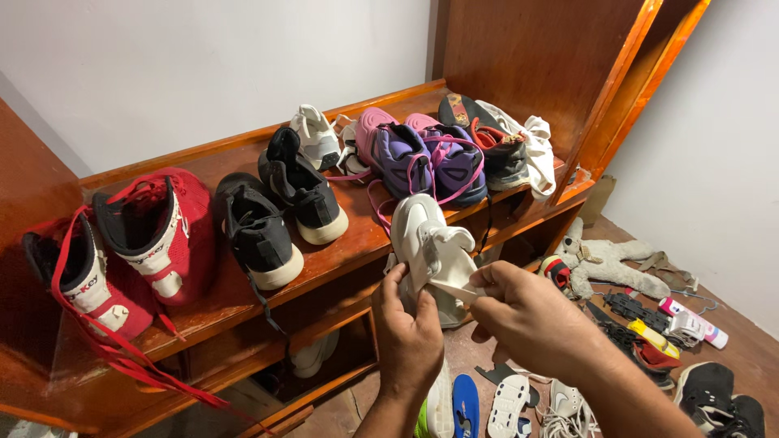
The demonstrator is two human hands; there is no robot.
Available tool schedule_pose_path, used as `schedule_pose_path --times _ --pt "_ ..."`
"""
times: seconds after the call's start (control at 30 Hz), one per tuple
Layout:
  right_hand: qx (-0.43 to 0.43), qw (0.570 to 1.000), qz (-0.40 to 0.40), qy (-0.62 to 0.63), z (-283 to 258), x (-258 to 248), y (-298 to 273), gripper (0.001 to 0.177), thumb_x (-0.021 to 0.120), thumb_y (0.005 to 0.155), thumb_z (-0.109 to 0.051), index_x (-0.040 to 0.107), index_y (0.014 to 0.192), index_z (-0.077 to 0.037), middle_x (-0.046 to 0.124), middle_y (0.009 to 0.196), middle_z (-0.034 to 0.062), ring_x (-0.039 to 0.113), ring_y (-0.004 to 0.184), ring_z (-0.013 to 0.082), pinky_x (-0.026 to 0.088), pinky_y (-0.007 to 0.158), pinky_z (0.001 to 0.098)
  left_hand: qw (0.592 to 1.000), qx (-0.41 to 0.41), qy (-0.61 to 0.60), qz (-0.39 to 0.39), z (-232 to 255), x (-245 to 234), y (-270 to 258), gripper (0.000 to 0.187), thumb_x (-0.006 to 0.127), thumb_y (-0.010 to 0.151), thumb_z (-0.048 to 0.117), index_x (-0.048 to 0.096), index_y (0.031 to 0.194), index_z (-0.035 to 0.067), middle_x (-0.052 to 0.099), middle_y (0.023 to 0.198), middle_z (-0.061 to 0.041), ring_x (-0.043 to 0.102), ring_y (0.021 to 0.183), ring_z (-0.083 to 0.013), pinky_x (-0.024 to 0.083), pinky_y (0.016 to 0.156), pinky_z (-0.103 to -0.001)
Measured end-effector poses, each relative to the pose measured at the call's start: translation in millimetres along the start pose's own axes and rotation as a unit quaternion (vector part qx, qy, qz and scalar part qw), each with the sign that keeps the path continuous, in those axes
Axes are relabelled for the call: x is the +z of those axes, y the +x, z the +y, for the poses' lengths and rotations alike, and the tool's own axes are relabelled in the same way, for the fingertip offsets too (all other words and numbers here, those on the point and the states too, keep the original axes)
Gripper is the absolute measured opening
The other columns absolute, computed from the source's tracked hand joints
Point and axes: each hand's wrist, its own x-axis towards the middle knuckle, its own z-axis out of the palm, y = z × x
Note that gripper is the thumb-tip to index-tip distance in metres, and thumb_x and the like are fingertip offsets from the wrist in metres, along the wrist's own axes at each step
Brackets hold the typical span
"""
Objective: The person removes the laces from a white sneaker, then re-laces it by threading the laces through the eyelets and tying them. The action is performed on a single shoe while other shoes remain on a nearby shelf.
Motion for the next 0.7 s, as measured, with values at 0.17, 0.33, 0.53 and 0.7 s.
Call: schedule_pose_path --times 0.17,0.33,0.53,0.7 --pt "0.011 0.991 0.019 -0.132 0.7 1.1 2.0 0.034 0.065 0.093 -0.025 0.064 0.118 -0.002 0.075 0.079 0.0171 0.071 0.068 0.0245 0.057 0.063 0.0367 0.981 -0.106 -0.153 -0.046 -0.5 0.3 5.4 0.045 0.057 0.092 0.023 0.058 0.131 0.002 0.067 0.121 -0.015 0.069 0.11 -0.0251 0.056 0.095 -0.038" --pt "-0.137 0.988 0.062 -0.046 6.2 17.7 9.1 0.049 0.067 0.084 -0.016 0.058 0.131 -0.004 0.077 0.086 0.0147 0.071 0.075 0.019 0.058 0.07 0.0326 0.958 -0.087 -0.266 -0.064 -8.1 -7.4 20.8 0.05 0.063 0.09 0.026 0.049 0.134 0.005 0.069 0.117 -0.01 0.067 0.104 -0.0221 0.057 0.093 -0.036" --pt "-0.174 0.981 0.064 0.057 15.5 23.8 16.0 0.054 0.059 0.083 -0.009 0.056 0.137 -0.004 0.08 0.096 0.0099 0.073 0.081 0.0149 0.059 0.072 0.0294 0.836 -0.138 -0.513 -0.136 -19.9 -21.5 31.2 0.064 0.066 0.095 0.04 0.053 0.137 -0.006 0.066 0.119 -0.016 0.064 0.111 -0.026 0.054 0.097 -0.04" --pt "-0.199 0.978 0.06 0.03 11.7 26.2 7.4 0.048 0.061 0.083 -0.01 0.06 0.131 -0.003 0.077 0.09 0.013 0.071 0.079 0.0157 0.057 0.072 0.0297 0.773 -0.219 -0.578 -0.144 -14.8 -18.7 29.9 0.068 0.066 0.08 0.052 0.051 0.133 0.012 0.066 0.118 -0.013 0.069 0.106 -0.028 0.058 0.085 -0.054"
